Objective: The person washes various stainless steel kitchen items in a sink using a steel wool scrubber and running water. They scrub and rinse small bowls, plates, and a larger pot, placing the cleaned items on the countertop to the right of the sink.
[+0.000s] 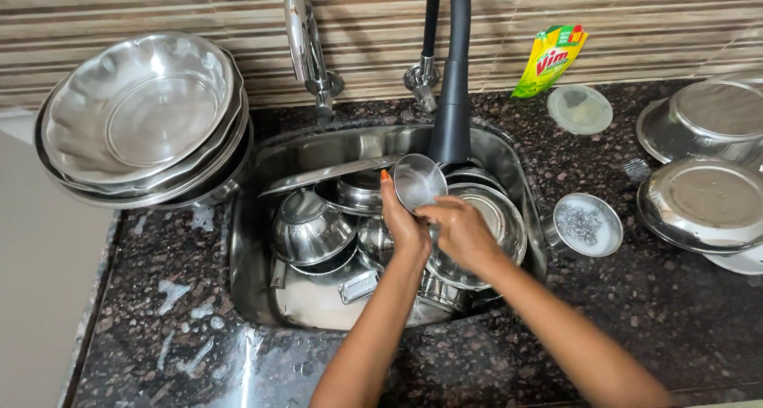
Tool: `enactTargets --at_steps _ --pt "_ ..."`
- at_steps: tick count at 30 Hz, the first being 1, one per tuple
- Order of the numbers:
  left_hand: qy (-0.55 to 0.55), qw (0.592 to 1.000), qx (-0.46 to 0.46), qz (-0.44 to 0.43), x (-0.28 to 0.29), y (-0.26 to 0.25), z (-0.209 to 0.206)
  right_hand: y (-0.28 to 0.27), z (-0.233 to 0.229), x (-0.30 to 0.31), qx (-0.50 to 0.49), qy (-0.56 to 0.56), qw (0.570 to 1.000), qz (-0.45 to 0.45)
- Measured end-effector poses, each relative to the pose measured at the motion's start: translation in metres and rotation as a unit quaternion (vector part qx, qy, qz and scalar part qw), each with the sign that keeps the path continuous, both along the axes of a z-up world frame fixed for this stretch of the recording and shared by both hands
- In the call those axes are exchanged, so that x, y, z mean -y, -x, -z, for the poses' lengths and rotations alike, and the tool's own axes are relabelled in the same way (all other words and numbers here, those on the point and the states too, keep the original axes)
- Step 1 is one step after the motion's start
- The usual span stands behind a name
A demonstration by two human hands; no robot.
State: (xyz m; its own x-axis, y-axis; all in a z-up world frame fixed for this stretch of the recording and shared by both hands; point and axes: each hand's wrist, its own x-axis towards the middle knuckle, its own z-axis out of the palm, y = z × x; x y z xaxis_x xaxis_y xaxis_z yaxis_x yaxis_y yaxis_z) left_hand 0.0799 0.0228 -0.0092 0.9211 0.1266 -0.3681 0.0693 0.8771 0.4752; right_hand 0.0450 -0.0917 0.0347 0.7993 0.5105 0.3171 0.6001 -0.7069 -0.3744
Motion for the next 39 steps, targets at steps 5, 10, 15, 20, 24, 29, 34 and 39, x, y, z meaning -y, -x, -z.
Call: enactTargets --at_steps 5,10,15,20,24,29,34,39 --pt "-0.014 0.998 0.049 0.032 -0.022 0.005 0.014 0.002 0.009 0.020 0.032 0.006 0.999 -0.022" --pt "-0.044 0.991 0.005 0.127 -0.040 0.002 0.043 0.011 0.001 0.036 0.068 0.152 0.985 -0.039" --pt "-0.060 0.993 -0.024 0.101 -0.029 -0.002 0.072 0.009 -0.019 0.020 0.125 0.143 0.981 -0.047" --pt "-0.079 0.990 -0.053 0.107 -0.045 0.008 0.061 0.008 -0.020 0.015 0.077 0.160 0.984 -0.009" --pt "-0.088 0.989 -0.051 0.111 -0.046 0.019 0.054 0.005 -0.029 0.008 0.108 0.105 0.989 -0.005" --pt "-0.080 0.989 -0.053 0.111 -0.049 0.021 0.057 0.000 -0.011 0.002 0.079 0.118 0.990 0.009" --pt "-0.082 0.988 -0.060 0.117 -0.045 0.026 0.059 0.002 -0.022 0.000 0.058 0.114 0.991 0.025" --pt "-0.084 0.986 -0.080 0.120 -0.049 0.023 0.057 -0.004 -0.023 0.007 0.056 0.091 0.994 0.012"
